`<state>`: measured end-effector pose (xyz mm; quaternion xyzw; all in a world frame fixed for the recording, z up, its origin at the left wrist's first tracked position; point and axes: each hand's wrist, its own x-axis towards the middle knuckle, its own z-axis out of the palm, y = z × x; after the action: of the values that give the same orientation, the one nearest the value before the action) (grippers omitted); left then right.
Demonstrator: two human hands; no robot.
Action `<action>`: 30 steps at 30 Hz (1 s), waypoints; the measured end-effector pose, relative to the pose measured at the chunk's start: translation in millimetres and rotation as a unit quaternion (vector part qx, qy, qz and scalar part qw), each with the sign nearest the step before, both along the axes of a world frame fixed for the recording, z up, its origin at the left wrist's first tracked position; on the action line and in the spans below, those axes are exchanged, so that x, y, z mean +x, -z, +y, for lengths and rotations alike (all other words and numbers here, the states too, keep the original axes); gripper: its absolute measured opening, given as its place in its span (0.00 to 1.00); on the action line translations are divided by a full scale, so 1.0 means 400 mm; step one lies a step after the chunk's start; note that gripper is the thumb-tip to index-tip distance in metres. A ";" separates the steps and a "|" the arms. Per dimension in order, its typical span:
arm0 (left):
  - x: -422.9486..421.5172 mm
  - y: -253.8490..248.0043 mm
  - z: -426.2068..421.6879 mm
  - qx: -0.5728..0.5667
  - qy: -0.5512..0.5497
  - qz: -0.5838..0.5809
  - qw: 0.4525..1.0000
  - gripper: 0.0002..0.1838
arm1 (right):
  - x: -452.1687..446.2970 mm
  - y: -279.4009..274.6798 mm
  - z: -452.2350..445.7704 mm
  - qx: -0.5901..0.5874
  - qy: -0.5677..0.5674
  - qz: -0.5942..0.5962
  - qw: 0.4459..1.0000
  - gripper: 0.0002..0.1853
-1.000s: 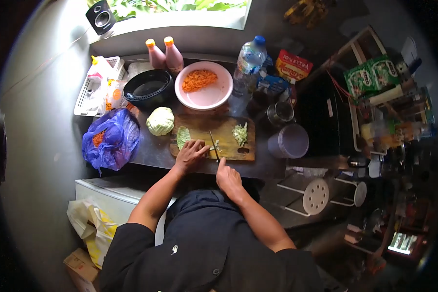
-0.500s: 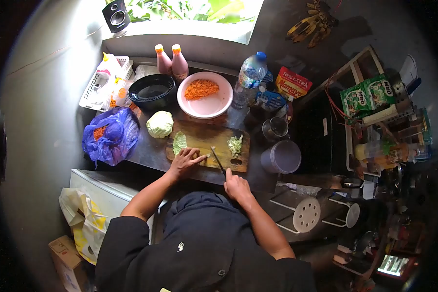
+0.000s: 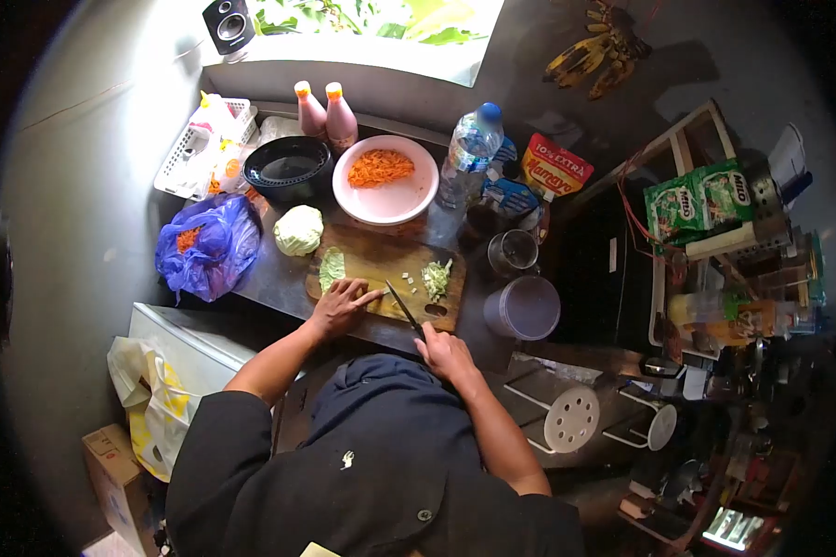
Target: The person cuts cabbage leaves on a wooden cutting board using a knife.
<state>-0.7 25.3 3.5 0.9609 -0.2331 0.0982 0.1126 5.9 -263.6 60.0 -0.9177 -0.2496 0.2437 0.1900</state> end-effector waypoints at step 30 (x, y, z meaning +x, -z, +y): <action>-0.003 0.003 0.007 -0.001 0.045 -0.014 0.999 0.28 | -0.065 0.017 0.184 -0.009 0.155 -0.037 0.987 0.15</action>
<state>-2.1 28.0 2.3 0.9479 -0.2771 0.1070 0.1149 -20.0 -190.2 53.3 -0.9554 -0.1088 0.1791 0.2083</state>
